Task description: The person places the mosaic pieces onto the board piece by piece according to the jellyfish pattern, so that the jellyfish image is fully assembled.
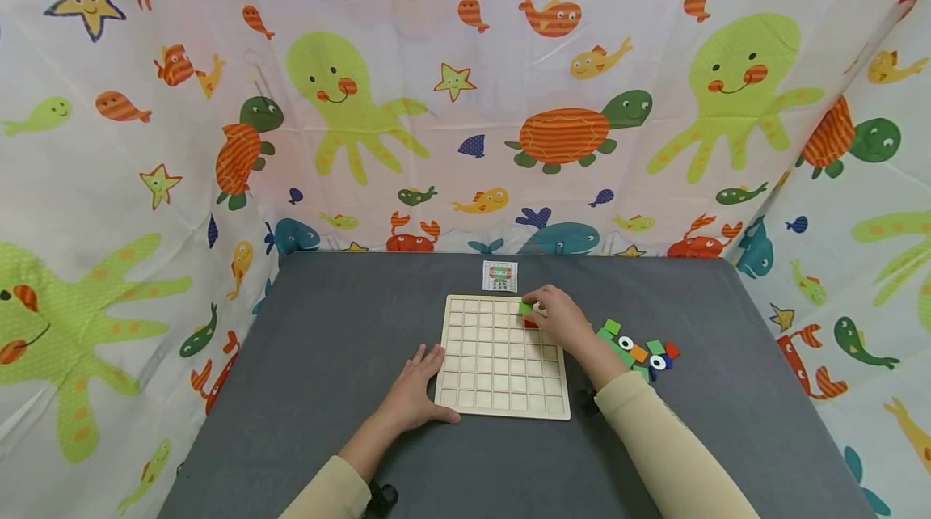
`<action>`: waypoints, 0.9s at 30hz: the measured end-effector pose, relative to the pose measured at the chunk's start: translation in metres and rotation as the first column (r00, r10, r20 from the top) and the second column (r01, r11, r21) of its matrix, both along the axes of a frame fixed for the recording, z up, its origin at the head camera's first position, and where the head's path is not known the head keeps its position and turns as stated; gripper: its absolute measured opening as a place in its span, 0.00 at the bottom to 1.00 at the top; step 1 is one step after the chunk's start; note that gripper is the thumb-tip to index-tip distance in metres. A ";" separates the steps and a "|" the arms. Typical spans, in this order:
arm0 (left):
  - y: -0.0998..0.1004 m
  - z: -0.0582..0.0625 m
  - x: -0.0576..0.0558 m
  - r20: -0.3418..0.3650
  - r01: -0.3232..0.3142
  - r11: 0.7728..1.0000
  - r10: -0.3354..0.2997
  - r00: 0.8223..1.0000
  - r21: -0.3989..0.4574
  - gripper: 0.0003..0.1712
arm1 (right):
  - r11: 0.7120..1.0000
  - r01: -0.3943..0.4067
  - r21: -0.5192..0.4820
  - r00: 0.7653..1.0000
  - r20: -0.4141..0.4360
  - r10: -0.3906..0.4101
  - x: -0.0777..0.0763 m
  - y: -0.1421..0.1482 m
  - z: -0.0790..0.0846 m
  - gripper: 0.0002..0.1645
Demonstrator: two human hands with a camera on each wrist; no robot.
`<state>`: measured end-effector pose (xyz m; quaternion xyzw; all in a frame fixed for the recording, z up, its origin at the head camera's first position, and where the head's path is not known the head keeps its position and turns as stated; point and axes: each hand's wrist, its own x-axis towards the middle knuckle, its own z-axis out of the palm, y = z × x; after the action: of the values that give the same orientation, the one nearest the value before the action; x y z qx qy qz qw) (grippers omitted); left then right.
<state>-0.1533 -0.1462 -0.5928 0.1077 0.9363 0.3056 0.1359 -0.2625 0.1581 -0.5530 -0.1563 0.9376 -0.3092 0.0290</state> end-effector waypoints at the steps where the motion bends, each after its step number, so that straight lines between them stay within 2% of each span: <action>1: 0.000 0.000 0.000 0.000 0.000 1.000 0.000 1.000 0.002 0.71 | 1.000 -0.008 -0.003 1.000 0.002 0.008 -0.001 -0.001 -0.002 0.17; 6: 0.001 -0.001 0.000 0.002 0.006 1.000 -0.006 1.000 0.011 0.71 | 1.000 -0.019 0.012 1.000 0.017 0.019 -0.004 -0.006 -0.010 0.16; 10: 0.000 0.001 0.000 -0.002 0.011 1.000 -0.011 1.000 0.013 0.71 | 0.996 -0.046 0.072 0.998 0.047 0.043 -0.006 -0.010 -0.014 0.15; 15: -0.001 0.002 0.001 -0.006 0.010 1.000 -0.010 1.000 0.017 0.72 | 0.987 -0.087 0.133 0.996 0.045 0.082 -0.010 -0.015 -0.015 0.15; 21: -0.001 0.002 0.000 -0.007 0.009 1.000 -0.009 1.000 0.013 0.72 | 0.986 -0.094 0.141 0.995 0.034 0.090 -0.010 -0.019 -0.014 0.17; 27: -0.001 0.003 0.000 -0.002 0.009 1.000 -0.009 1.000 0.014 0.72 | 0.992 -0.057 0.110 0.998 0.018 0.056 -0.006 -0.018 -0.008 0.20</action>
<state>-0.1532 -0.1472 -0.5901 0.1128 0.9338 0.3113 0.1357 -0.2684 0.1403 -0.5615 -0.1785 0.9483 -0.2570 0.0535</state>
